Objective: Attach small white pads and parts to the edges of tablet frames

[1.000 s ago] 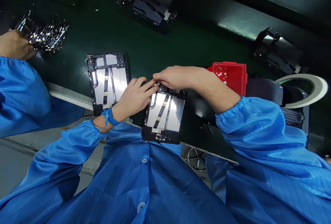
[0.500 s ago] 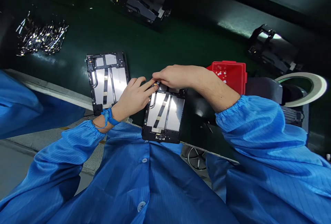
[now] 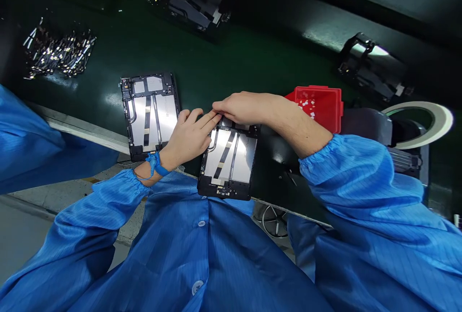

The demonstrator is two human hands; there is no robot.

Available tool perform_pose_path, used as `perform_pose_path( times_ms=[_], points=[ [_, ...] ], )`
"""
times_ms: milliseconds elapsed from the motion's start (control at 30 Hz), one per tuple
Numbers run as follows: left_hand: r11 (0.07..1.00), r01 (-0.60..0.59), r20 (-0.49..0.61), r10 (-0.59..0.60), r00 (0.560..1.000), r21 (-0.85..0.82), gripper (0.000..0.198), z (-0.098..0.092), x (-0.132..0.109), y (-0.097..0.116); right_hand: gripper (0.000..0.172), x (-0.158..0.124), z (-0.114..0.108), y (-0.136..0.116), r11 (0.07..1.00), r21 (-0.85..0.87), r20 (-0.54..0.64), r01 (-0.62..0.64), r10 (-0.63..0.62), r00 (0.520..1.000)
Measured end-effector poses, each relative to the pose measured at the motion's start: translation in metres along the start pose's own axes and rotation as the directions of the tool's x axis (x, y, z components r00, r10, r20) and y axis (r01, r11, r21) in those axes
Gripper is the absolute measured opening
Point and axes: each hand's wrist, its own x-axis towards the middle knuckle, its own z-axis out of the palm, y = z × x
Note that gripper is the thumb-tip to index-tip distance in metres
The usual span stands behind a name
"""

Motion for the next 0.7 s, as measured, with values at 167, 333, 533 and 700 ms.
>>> perform_pose_path(
  times_ms=[167,333,533,700],
  points=[
    [0.999,0.024,0.028,-0.024,0.999,0.031,0.061,0.0,0.001,0.007,0.021,0.004,-0.003,-0.002,0.972,-0.235,0.017,-0.001,0.005,1.0],
    [0.998,0.049,0.064,-0.051,0.997,0.028,0.064,-0.003,0.002,0.012,0.035,0.006,-0.013,-0.018,0.931,-0.362,0.098,-0.037,0.078,0.992],
    [0.996,0.057,0.068,-0.061,0.996,0.062,0.062,-0.004,0.003,0.015,0.032,0.015,-0.02,-0.014,0.945,-0.313,0.089,-0.099,0.132,0.987],
    [0.992,0.102,0.061,-0.106,0.993,0.074,0.062,-0.004,0.001,0.02,0.029,0.024,-0.026,0.001,0.96,-0.25,0.057,-0.121,0.14,0.989]
  ],
)
